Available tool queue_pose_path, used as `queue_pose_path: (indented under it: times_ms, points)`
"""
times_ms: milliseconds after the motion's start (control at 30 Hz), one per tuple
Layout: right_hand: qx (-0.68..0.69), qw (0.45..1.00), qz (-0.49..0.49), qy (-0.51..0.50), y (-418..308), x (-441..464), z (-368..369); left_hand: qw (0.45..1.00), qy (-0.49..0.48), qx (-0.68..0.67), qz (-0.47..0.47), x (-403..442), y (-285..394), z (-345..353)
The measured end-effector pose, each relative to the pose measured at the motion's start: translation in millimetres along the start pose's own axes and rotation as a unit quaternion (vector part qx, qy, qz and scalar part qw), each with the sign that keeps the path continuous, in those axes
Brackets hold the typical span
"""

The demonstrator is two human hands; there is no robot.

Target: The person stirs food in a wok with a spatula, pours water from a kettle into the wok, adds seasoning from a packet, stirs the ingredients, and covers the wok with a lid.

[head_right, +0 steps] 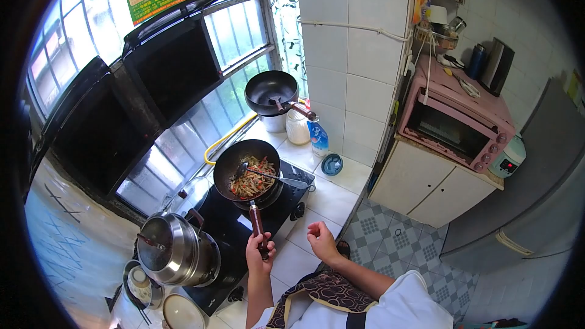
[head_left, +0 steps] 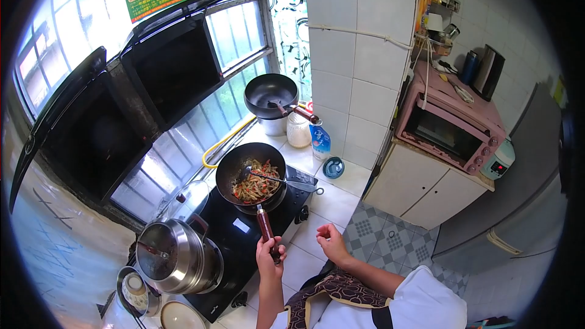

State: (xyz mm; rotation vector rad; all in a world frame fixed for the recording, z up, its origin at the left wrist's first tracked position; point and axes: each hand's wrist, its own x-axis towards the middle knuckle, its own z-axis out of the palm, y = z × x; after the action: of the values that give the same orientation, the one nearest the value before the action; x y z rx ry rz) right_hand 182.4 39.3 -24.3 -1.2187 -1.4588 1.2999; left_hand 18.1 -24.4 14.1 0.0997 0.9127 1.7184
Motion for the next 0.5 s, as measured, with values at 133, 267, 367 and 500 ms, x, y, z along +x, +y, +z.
queue_pose_path:
  times_ms: [133,267,367,500]
  points:
    - [-0.002,1.000,-0.004,0.004,2.7,-0.6,-0.8,1.000,0.000,-0.003,0.001,1.0,-1.2,-1.6]
    - [-0.010,1.000,-0.004,0.006,4.4,-0.9,-1.6,1.000,0.004,-0.001,0.003,0.7,-1.2,-1.1]
    - [-0.011,1.000,-0.005,0.007,5.0,-1.8,-1.2,1.000,0.003,-0.002,0.004,0.3,-1.1,-0.3]
    - [-0.010,1.000,-0.003,0.004,4.2,-2.8,-0.6,1.000,-0.002,-0.005,0.005,1.6,-2.1,-2.5]
